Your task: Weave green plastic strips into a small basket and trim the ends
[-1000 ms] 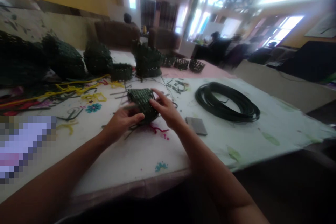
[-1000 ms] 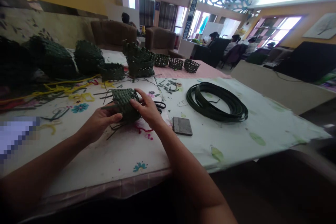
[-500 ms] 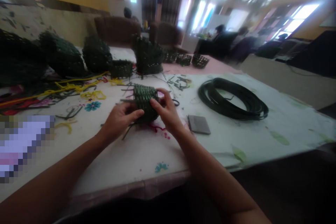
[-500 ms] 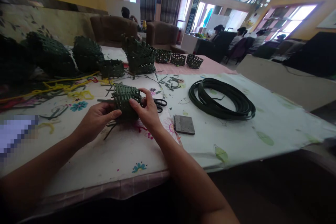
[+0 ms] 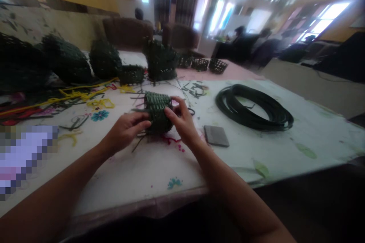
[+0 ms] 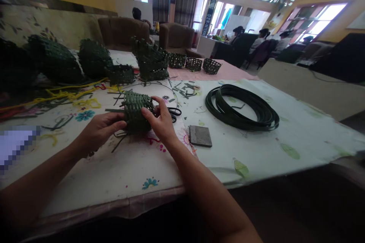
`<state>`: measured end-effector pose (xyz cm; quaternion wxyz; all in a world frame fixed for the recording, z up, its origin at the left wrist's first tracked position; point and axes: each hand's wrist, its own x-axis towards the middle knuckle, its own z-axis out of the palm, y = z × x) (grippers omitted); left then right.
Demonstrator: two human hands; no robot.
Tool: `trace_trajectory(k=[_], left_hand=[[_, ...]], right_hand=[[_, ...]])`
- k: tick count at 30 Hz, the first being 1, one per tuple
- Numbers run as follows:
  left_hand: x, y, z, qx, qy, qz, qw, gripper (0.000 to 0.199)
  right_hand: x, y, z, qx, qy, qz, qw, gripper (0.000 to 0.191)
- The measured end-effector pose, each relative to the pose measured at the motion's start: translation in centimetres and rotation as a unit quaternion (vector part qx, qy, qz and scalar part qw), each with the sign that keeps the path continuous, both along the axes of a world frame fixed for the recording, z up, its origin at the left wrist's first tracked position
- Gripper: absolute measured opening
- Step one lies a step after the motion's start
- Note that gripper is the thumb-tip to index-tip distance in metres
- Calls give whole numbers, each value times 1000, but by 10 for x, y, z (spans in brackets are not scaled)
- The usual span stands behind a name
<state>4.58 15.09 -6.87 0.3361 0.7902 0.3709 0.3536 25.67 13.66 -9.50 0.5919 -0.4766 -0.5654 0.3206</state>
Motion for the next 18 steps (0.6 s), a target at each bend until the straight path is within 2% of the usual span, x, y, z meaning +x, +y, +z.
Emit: trace_trajectory(k=[4, 12, 18], left_hand=[[6, -6, -4, 48, -6, 55, 997, 28], [12, -14, -7, 96, 19, 79, 992, 28], [17, -19, -4, 108, 11, 123, 986, 31]], right_hand=[[0, -2, 0, 2, -1, -7, 1000, 49], [-1, -3, -2, 21, -14, -7, 1000, 49], [-3, -6, 1, 20, -40, -4, 999, 50]])
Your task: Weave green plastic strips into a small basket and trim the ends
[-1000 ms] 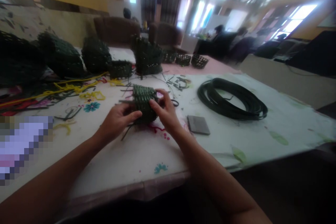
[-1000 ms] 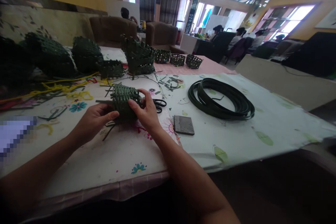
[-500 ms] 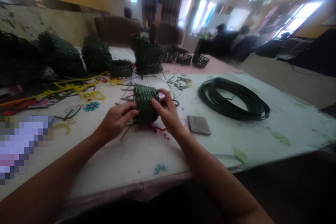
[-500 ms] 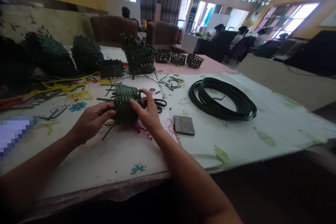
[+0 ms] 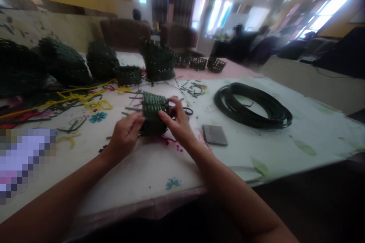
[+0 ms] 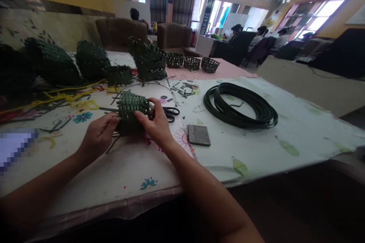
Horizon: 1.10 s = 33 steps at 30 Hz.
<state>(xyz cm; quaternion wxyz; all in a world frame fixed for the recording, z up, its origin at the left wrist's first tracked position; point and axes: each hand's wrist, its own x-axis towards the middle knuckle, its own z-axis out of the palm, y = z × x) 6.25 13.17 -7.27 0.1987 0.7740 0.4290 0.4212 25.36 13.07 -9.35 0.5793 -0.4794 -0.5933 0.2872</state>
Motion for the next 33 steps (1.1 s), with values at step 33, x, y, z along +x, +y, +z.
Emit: trace_trajectory(k=[33], left_hand=[[-6, 5, 7, -270, -212, -94, 934, 36]], right_hand=[[-4, -8, 0, 13, -111, 51, 992, 74]])
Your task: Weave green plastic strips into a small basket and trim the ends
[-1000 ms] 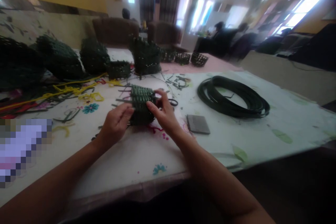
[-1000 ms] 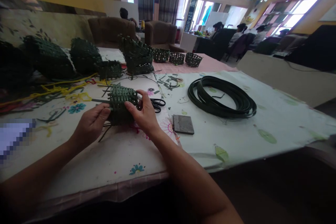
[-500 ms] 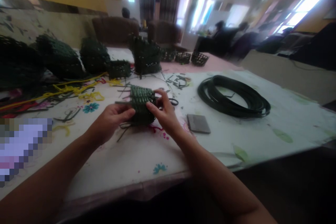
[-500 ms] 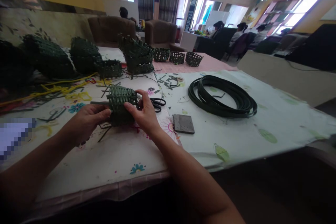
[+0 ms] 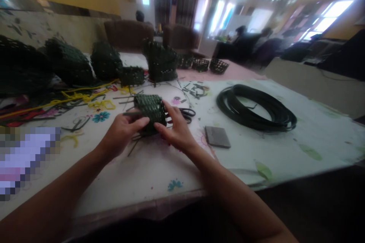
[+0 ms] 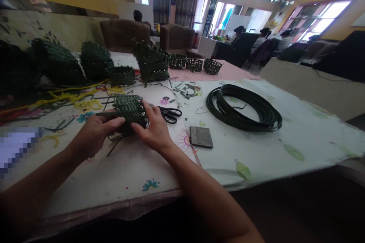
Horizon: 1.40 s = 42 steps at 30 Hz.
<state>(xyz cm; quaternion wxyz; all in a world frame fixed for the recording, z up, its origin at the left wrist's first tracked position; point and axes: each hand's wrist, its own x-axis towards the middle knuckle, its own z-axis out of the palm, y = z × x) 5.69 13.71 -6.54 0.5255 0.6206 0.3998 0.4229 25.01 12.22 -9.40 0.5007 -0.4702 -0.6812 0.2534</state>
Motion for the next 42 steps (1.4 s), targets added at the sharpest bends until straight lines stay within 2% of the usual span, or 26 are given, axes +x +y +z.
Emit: trace_trajectory(k=[7, 15, 18, 21, 30, 34, 39, 42], left_hand=[[8, -9, 4, 61, 50, 32, 996, 24], [14, -11, -7, 159, 129, 72, 976, 15], [15, -11, -10, 181, 141, 89, 969, 16], [18, -13, -11, 204, 153, 92, 962, 19], [20, -15, -22, 241, 182, 104, 947, 18], [18, -13, -21, 204, 166, 108, 959, 21], [20, -10, -21, 171, 141, 129, 966, 21], [15, -6, -17, 159, 143, 90, 973, 22]], right_hand=[[-4, -4, 3, 21, -22, -34, 999, 64], [-17, -9, 0, 61, -48, -114, 990, 59], [-20, -14, 2, 81, -77, -152, 982, 33], [-22, -17, 1, 93, -95, -140, 981, 5], [-25, -11, -10, 80, -43, -115, 989, 9], [-26, -6, -12, 68, -4, -96, 993, 8], [-29, -6, -14, 68, -1, -102, 992, 7], [-30, -7, -15, 72, -6, -118, 990, 8]])
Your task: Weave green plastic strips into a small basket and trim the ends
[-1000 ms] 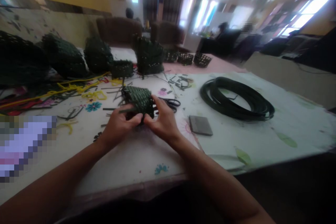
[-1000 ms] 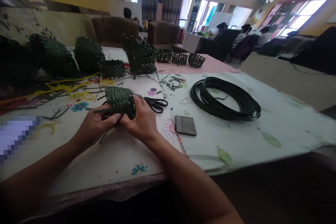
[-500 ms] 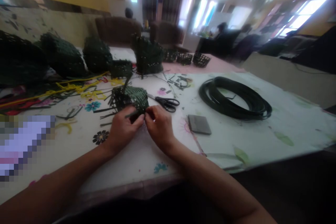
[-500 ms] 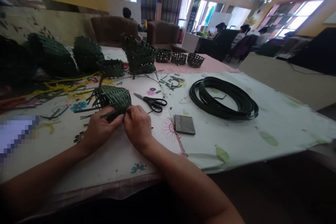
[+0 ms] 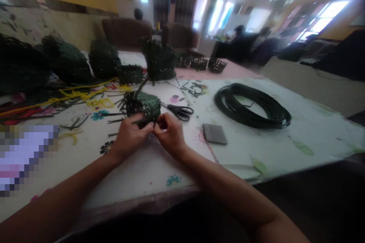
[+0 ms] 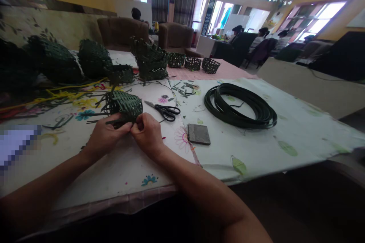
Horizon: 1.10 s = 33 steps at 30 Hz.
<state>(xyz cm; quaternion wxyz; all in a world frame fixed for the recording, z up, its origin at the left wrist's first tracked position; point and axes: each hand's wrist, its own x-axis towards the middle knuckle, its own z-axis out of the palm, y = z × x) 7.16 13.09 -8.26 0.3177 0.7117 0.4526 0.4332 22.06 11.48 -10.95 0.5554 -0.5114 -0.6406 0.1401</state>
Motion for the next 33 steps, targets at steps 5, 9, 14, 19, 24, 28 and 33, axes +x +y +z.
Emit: trace_trajectory(k=[5, 9, 14, 19, 24, 28, 33], left_hand=[[-17, 12, 14, -82, 28, -131, 988, 29], [-23, 17, 15, -86, 29, -158, 983, 30], [-17, 13, 9, -95, 7, -111, 989, 30], [-7, 5, 6, -75, -28, -63, 995, 33], [-11, 11, 7, -48, -2, -95, 994, 35], [-21, 18, 15, -11, 70, -172, 982, 28], [-17, 12, 14, 20, 80, -122, 989, 23]], right_hand=[[2, -2, 1, 10, -14, -13, 1000, 9], [2, -2, 1, 5, -6, -4, 1000, 9], [-1, -3, -1, 11, -3, -13, 1000, 8], [-2, -4, -3, 22, -11, -16, 1000, 5], [1, -3, 0, 24, 7, -21, 999, 3], [3, -2, 4, 21, 26, -28, 999, 3], [2, -2, 2, 27, 31, -17, 999, 3]])
